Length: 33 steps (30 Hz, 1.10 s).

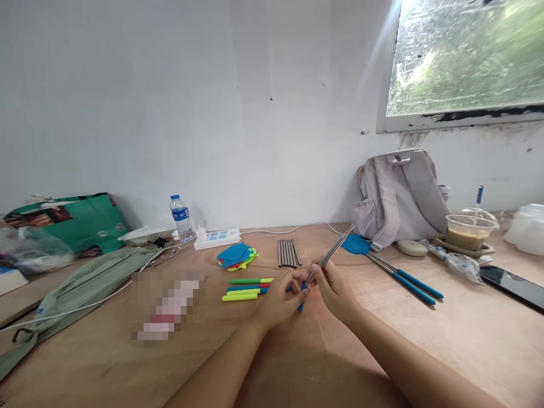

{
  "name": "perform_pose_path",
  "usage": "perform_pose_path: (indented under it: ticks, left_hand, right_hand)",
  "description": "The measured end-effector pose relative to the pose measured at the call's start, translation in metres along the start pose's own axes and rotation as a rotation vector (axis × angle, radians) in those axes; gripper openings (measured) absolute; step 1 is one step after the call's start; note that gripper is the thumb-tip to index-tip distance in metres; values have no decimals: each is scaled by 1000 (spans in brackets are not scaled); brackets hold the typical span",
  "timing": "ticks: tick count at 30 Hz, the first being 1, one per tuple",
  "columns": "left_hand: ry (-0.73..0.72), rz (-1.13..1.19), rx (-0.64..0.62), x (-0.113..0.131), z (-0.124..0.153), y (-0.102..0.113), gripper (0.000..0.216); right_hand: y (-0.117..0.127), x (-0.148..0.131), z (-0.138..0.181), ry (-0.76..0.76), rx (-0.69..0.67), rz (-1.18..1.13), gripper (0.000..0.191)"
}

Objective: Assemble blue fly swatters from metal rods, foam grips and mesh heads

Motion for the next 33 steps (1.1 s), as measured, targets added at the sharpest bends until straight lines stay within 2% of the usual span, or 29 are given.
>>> perform_pose_path:
  ticks: [9,17,21,24,27,30,32,33]
  left_hand:
    - [-18,26,-66,4,-1,-4,17]
    - [33,15,-3,-7,0,-5,21]
    - [-13,-53,-66,-11,2,3,18]
    - [-67,-211,-38,-18,1,24,12]
    - [-22,-431,157,-38,2,58,13]
    - [130,-608,337,-68,10,94,20]
    - [291,-716,353,-91,18,114,28]
    - [363,-765,322,-101,23,121,35]
  right_hand:
    - [-7,-1,0,20,-3,73,25]
    - [-12,3,0,42,-35,176,30]
    - [-19,11,1,-4,-80,149,31]
    - [-22,14,2,-20,-100,148,33]
    - [-22,15,3,-54,-96,150,28]
    - [-20,14,4,-102,-107,75,24]
    - [-18,12,4,-74,-114,47,26]
    - [-17,11,4,-51,-111,56,24]
Point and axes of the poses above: each hand's wrist, its own z-axis away from the middle knuckle, its own y-axis out of the back of the hand, x = y × z, the point moved 3 cm from there along -z, towards the middle knuckle, and after that the axes turned 11 degrees about -y, right-handed, at the moved point
